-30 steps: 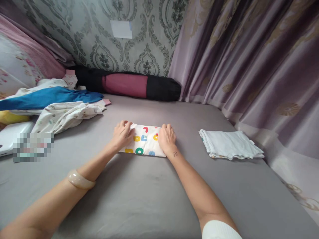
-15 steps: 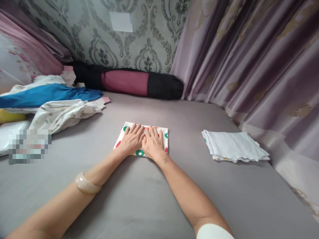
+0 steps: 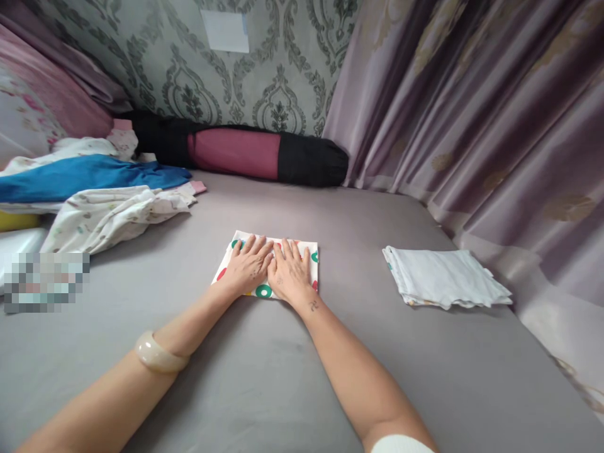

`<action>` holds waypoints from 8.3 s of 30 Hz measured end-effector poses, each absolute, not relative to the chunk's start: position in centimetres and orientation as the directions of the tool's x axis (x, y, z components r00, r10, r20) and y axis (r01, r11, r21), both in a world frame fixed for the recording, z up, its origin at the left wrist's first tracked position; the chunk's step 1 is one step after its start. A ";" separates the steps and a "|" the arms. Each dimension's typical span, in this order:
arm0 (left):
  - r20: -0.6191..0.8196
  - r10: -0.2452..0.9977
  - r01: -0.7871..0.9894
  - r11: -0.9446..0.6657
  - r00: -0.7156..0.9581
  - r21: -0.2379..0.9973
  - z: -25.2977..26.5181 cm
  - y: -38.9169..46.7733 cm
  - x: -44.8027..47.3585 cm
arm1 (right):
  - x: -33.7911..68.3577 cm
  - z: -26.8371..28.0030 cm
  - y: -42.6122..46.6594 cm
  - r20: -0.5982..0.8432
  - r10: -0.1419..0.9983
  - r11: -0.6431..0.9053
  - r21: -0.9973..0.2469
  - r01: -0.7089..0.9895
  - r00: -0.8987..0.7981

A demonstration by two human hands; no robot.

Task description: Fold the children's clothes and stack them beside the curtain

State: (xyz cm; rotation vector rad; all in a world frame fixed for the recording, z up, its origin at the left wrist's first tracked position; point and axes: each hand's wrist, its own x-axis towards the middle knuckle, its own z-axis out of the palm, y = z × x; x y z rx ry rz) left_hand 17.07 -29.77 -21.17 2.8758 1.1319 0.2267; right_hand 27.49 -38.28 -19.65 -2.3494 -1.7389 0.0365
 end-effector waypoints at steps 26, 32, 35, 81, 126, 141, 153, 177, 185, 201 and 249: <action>0.155 0.702 0.685 -0.712 0.695 0.153 -20.7 -27.5 14.3 | 30.0 -20.1 -39.4 0.021 0.871 -0.481 -0.159 0.862 0.490; 0.076 0.608 0.593 -0.790 0.790 0.157 -21.0 -25.3 12.5 | 31.9 -19.9 -40.7 0.014 0.923 -0.376 -0.171 0.911 0.384; 0.058 0.527 0.515 -0.845 0.848 0.143 -21.1 -24.2 11.6 | 32.7 -19.8 -41.2 -0.004 0.943 -0.329 -0.181 0.927 0.333; 0.034 0.319 0.308 -0.935 0.947 0.177 -19.7 -25.6 10.0 | 33.5 -19.7 -42.9 0.031 1.000 0.010 -0.201 0.980 -0.004; 0.174 0.678 0.671 -0.734 0.714 0.105 -20.8 -29.1 16.1 | 28.1 -19.6 -38.4 0.070 0.892 -0.421 -0.229 0.877 0.447; 0.377 0.623 0.573 -0.781 0.685 0.250 -21.2 -29.0 15.3 | 27.6 -19.1 -38.0 0.062 0.895 -0.416 -0.246 0.875 0.443; 0.281 0.660 0.603 -0.751 0.697 0.271 -21.5 -28.6 15.2 | 26.0 -19.2 -36.5 0.039 0.962 -0.247 -0.291 0.924 0.269; 0.150 0.969 0.331 -0.209 0.195 0.920 -20.7 -26.3 12.2 | 22.4 -19.5 -34.5 0.044 0.940 -0.313 -0.292 0.904 0.339; 0.047 0.990 0.092 -0.059 0.132 0.994 -20.4 -25.9 11.7 | 22.2 -19.3 -34.1 0.016 0.939 -0.329 -0.261 0.908 0.345; -0.010 0.998 -0.007 0.010 0.062 1.000 -19.8 -25.7 11.5 | 20.0 -19.2 -32.2 0.034 0.959 -0.259 -0.301 0.918 0.281; 0.232 0.755 0.664 -0.652 0.614 0.365 -20.1 -28.2 12.0 | 23.2 -19.3 -35.7 0.083 0.965 -0.206 -0.339 0.918 0.247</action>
